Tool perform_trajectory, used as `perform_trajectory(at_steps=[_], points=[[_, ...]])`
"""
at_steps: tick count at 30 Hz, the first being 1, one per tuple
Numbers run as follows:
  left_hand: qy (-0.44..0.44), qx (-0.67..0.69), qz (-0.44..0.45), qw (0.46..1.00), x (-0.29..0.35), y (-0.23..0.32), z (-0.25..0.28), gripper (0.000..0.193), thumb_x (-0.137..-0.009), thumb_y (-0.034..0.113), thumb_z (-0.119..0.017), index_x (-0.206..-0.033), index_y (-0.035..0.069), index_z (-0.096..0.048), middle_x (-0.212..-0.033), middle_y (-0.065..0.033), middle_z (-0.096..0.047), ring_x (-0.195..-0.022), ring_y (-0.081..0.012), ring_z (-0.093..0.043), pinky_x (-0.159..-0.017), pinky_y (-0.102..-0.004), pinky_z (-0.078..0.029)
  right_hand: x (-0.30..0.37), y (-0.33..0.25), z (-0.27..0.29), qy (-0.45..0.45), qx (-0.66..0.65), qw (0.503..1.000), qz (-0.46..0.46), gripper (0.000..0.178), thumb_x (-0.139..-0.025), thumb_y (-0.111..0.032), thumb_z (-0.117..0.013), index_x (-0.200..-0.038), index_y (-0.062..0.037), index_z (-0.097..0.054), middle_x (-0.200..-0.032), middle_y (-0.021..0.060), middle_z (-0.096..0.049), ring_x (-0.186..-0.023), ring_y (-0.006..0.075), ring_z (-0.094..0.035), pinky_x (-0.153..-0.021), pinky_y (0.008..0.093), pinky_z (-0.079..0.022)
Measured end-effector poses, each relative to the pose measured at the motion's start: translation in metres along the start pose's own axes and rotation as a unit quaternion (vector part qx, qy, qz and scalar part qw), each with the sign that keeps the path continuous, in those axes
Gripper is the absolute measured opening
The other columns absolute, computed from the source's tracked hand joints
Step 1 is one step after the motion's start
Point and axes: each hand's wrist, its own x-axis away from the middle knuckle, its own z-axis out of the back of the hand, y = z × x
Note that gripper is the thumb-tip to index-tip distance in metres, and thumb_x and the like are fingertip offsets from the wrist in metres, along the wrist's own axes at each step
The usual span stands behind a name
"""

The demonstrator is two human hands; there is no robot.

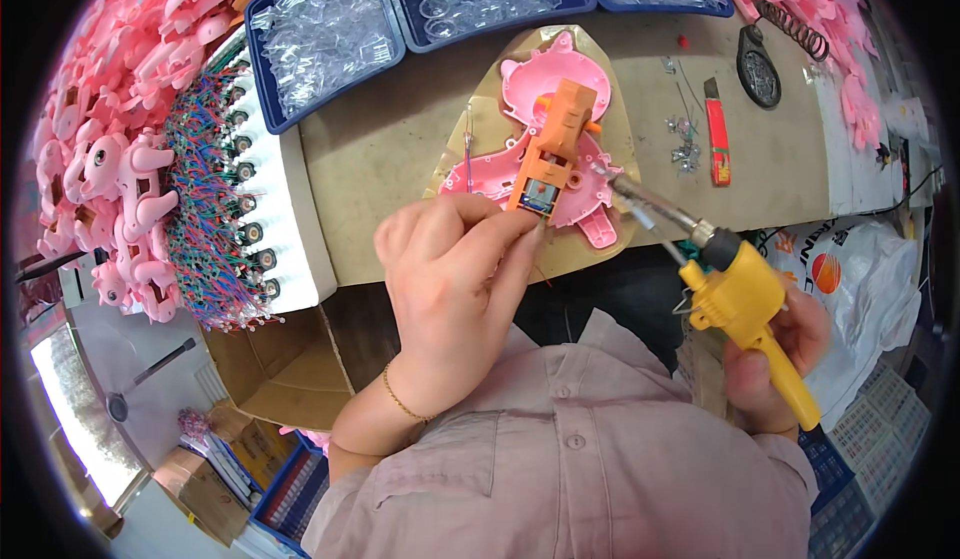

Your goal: Assembling a toy pig by soldering wires and fitting internal components.

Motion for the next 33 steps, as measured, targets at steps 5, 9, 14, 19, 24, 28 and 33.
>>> perform_trajectory(at_steps=[5,9,14,19,24,28,33], points=[[-0.022,-0.004,0.023,0.999,-0.001,0.001,0.001,0.011,-0.072,0.011,-0.074,-0.082,0.010,-0.069,-0.078,0.0007,-0.059,-0.078,-0.0192,-0.052,-0.076,-0.0341,-0.034,-0.005,0.008,-0.002,-0.097,-0.035,0.994,0.033,0.072,-0.080,-0.008,-0.073,-0.138,-0.0062,-0.031,-0.128,0.0360,-0.044,-0.113,0.0374,-0.054,-0.091,0.0434,-0.047],[-0.033,0.008,0.027,0.999,-0.001,0.002,0.002,0.008,-0.073,0.007,-0.071,-0.081,0.006,-0.068,-0.079,-0.0020,-0.058,-0.077,-0.0189,-0.049,-0.073,-0.0306,-0.036,-0.009,0.006,-0.003,-0.136,-0.012,0.991,0.017,0.073,-0.078,-0.005,-0.074,-0.137,-0.0066,-0.032,-0.125,0.0385,-0.045,-0.104,0.0394,-0.059,-0.084,0.0414,-0.050],[-0.040,0.030,0.051,0.997,0.001,0.001,0.001,0.010,-0.074,0.011,-0.072,-0.082,0.010,-0.068,-0.082,-0.0005,-0.059,-0.082,-0.0200,-0.052,-0.079,-0.0344,-0.034,-0.011,0.008,-0.011,-0.119,-0.010,0.992,0.031,0.067,-0.079,-0.003,-0.072,-0.134,-0.0066,-0.035,-0.123,0.0395,-0.046,-0.102,0.0398,-0.060,-0.081,0.0417,-0.051],[-0.043,0.026,0.049,0.998,0.000,0.002,0.002,0.008,-0.075,0.010,-0.071,-0.082,0.008,-0.067,-0.083,-0.0022,-0.058,-0.082,-0.0197,-0.051,-0.076,-0.0322,-0.036,-0.020,0.008,-0.015,-0.135,-0.050,0.989,0.032,0.063,-0.080,-0.003,-0.071,-0.131,-0.0064,-0.035,-0.121,0.0381,-0.048,-0.101,0.0394,-0.060,-0.081,0.0418,-0.051],[-0.044,0.028,0.038,0.998,-0.002,0.003,0.002,0.006,-0.076,0.008,-0.070,-0.081,0.006,-0.067,-0.083,-0.0037,-0.058,-0.080,-0.0194,-0.050,-0.073,-0.0299,-0.038,-0.018,0.012,-0.027,-0.060,-0.085,0.994,0.039,0.045,-0.080,-0.007,-0.068,-0.120,0.0014,-0.049,-0.118,0.0285,-0.054,-0.092,0.0312,-0.063,-0.080,0.0331,-0.049],[-0.041,0.023,0.041,0.998,0.000,0.001,0.002,0.006,-0.076,0.007,-0.069,-0.081,0.006,-0.067,-0.083,-0.0038,-0.058,-0.081,-0.0202,-0.050,-0.073,-0.0303,-0.038,-0.026,-0.019,-0.011,-0.056,-0.267,0.852,-0.448,0.044,-0.079,-0.014,-0.061,-0.118,0.0059,-0.052,-0.112,0.0214,-0.059,-0.084,0.0250,-0.063,-0.076,0.0267,-0.048],[-0.043,0.022,0.037,0.998,-0.001,0.001,0.002,0.006,-0.076,0.007,-0.069,-0.080,0.006,-0.066,-0.084,-0.0040,-0.059,-0.082,-0.0206,-0.050,-0.074,-0.0307,-0.038,-0.035,-0.025,-0.005,-0.157,-0.179,0.841,-0.486,0.054,-0.080,-0.021,-0.055,-0.124,0.0087,-0.047,-0.103,0.0161,-0.062,-0.074,0.0202,-0.063,-0.067,0.0277,-0.048]])
